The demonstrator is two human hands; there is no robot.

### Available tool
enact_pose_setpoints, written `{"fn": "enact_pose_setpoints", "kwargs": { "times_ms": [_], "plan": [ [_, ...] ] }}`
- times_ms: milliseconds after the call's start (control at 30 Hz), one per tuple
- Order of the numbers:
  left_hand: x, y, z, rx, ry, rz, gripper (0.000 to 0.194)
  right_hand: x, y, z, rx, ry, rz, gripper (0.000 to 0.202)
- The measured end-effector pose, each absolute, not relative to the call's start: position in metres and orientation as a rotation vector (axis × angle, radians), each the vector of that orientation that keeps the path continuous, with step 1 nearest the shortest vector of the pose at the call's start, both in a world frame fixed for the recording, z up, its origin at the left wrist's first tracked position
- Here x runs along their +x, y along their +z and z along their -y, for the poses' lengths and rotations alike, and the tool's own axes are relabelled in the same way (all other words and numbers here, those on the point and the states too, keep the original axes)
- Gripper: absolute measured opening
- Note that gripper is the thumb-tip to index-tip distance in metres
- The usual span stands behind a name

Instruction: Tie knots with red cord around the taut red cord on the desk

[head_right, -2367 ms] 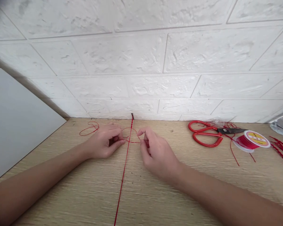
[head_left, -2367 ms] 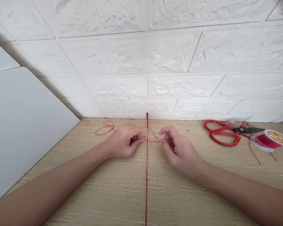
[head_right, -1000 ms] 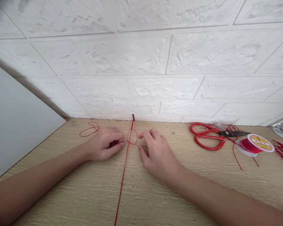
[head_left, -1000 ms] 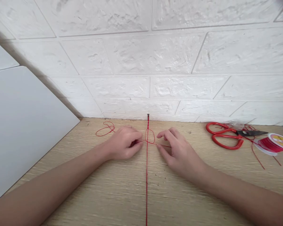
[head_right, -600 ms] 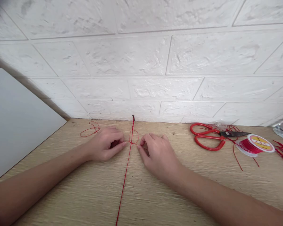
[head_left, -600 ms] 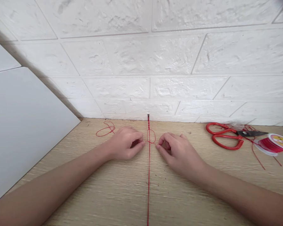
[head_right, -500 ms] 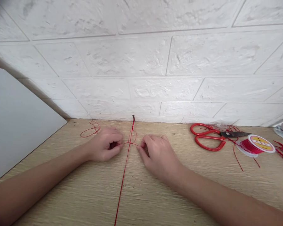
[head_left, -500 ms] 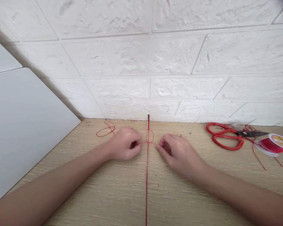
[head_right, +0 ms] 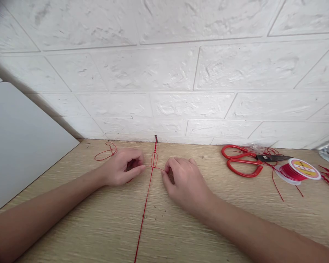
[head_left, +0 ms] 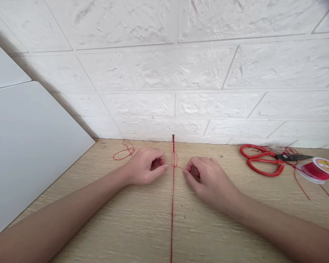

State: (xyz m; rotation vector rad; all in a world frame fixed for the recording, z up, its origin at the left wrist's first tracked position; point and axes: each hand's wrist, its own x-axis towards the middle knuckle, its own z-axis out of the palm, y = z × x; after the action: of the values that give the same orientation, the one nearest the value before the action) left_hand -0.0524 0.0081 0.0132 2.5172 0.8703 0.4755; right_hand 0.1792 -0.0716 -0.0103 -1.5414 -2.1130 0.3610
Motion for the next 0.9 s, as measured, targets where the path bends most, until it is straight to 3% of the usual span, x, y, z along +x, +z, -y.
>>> {"fn": "enact_pose_setpoints", "kwargs": {
  "times_ms": [200, 900],
  "plan": [
    [-0.0481, 0.0127, -0.0051, 2.609, 0.447, -0.858, 0.027, 0.1794, -0.0116, 0.0712, -1.534, 0.356, 2.121, 0.011],
    [-0.0501, 0.0054, -0.0088, 2.625, 0.612, -1.056, 0.021, 0.1855, -0.0136, 0.0636, -1.528, 0.387, 2.048, 0.012]
  ]
}}
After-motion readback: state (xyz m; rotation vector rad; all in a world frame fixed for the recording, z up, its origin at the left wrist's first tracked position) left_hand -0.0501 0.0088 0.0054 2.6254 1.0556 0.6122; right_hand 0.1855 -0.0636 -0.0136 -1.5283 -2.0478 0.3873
